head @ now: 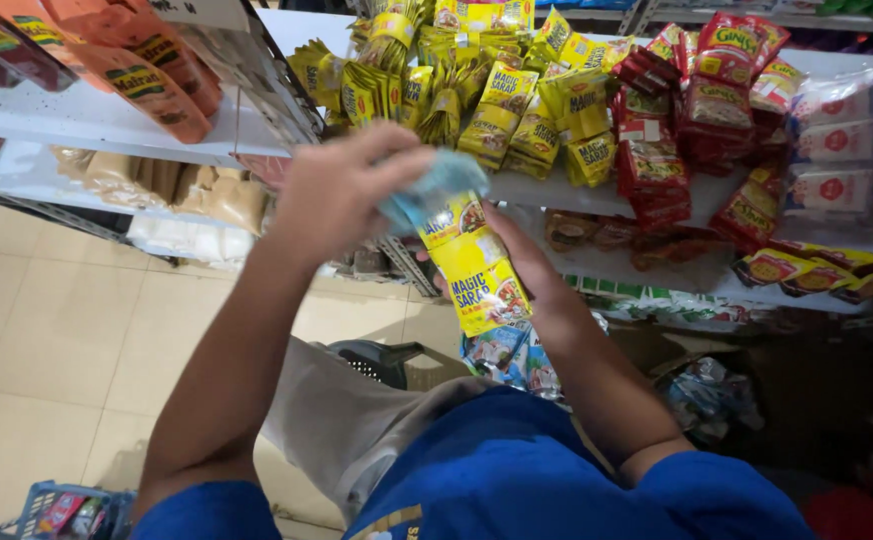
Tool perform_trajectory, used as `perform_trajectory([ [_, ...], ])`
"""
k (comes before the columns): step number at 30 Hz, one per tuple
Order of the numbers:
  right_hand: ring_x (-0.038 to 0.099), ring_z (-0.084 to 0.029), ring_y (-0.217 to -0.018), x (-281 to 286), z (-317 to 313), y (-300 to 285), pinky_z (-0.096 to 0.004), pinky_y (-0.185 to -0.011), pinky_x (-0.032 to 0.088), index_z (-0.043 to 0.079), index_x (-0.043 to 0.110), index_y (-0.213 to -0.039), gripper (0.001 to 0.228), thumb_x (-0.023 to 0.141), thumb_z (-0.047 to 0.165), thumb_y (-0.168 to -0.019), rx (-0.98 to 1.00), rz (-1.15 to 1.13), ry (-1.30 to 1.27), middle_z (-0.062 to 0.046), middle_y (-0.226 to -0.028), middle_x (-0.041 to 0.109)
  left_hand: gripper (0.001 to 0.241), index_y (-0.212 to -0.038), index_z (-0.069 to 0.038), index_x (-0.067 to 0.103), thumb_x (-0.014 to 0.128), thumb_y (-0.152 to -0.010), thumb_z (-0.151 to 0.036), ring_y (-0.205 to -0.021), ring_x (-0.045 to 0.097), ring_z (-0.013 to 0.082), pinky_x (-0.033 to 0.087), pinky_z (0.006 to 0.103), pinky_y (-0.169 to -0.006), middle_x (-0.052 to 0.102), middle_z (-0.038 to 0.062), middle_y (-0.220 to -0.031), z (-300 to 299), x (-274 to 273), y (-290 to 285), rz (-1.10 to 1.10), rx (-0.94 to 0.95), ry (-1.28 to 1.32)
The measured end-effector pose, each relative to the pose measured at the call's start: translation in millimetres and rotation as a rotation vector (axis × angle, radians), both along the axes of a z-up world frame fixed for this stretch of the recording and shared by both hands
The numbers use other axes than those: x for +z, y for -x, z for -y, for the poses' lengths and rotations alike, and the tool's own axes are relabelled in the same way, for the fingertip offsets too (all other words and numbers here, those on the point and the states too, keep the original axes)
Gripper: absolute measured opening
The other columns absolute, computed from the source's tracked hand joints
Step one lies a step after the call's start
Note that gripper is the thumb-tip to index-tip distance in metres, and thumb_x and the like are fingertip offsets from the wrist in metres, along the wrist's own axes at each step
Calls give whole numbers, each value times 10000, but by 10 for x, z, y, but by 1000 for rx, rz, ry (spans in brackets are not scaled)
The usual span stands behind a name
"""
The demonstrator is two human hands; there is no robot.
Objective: Wiping down grocery store shelves and cleaning individual product seasoning packets with a cloth.
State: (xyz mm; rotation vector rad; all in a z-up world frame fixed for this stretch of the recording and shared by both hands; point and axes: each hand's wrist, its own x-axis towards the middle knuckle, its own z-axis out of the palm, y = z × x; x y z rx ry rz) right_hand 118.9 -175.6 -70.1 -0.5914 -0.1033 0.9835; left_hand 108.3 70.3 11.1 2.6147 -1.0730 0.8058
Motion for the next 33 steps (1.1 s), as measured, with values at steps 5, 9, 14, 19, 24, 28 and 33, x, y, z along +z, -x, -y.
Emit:
perform_trajectory([
  [5, 662, -517, -933, -580, 55, -102, -641, -907, 521, -32, 608, -1331, 739, 557, 578, -916, -23, -54, 52, -312, -1216, 646, 386, -1235, -253, 748, 825, -857, -256, -927, 755, 297, 617, 378, -799, 718, 65, -1106, 202, -12, 111, -91, -66, 52],
  [9, 667, -496, -982, -432, 8, 18, -633, -948, 510, -13, 594, -1367, 728, 559, 565, -926, -37, -83, 51, -297, -1270, 639, 415, -1292, -288, 705, 795, -887, -311, -936, 752, 257, 622, 382, -788, 691, 28, -1148, 97, -120, 106, -74, -43, 18],
  [14, 691, -331, -1045, -64, 51, 325, -471, -891, 549, 40, 619, -1366, 590, 622, 478, -971, -40, -84, -31, -205, -1256, 696, 525, -1330, -299, 673, 760, -816, -244, -875, 742, 215, 624, 364, -788, 609, -37, -1216, -422, -379, -145, 161, 246, -73],
  [19, 700, -344, -979, -418, 110, 183, -500, -894, 555, 18, 596, -1382, 631, 548, 506, -985, -45, 54, 34, -242, -1229, 694, 334, -1186, -104, 718, 768, -857, -81, -1016, 705, 364, 557, 437, -925, 653, 103, -1137, -201, -205, 108, -59, 62, 434],
  [24, 733, -362, -889, -655, 109, 55, -553, -895, 576, -43, 621, -1321, 653, 490, 509, -999, -46, 123, 134, -290, -1148, 711, 326, -1124, -80, 739, 850, -825, -147, -1014, 718, 339, 559, 417, -933, 700, 118, -1166, 38, 95, 407, -71, -79, 526],
  [28, 745, -376, -846, -1023, 193, -114, -584, -881, 579, -64, 642, -1269, 652, 477, 510, -1006, -56, 167, 146, -309, -1099, 718, 224, -1085, -72, 760, 796, -922, -221, -910, 741, 307, 587, 392, -833, 738, 103, -1097, 152, 295, 608, -10, -119, 450],
  [33, 743, -278, -862, -894, 213, -80, -510, -906, 580, -62, 688, -1184, 543, 492, 425, -1044, -144, 287, 170, -247, -1040, 742, 287, -1053, -44, 746, 689, -981, -317, -878, 748, 325, 604, 420, -774, 745, 120, -1076, 177, 310, 709, -115, -190, 466],
])
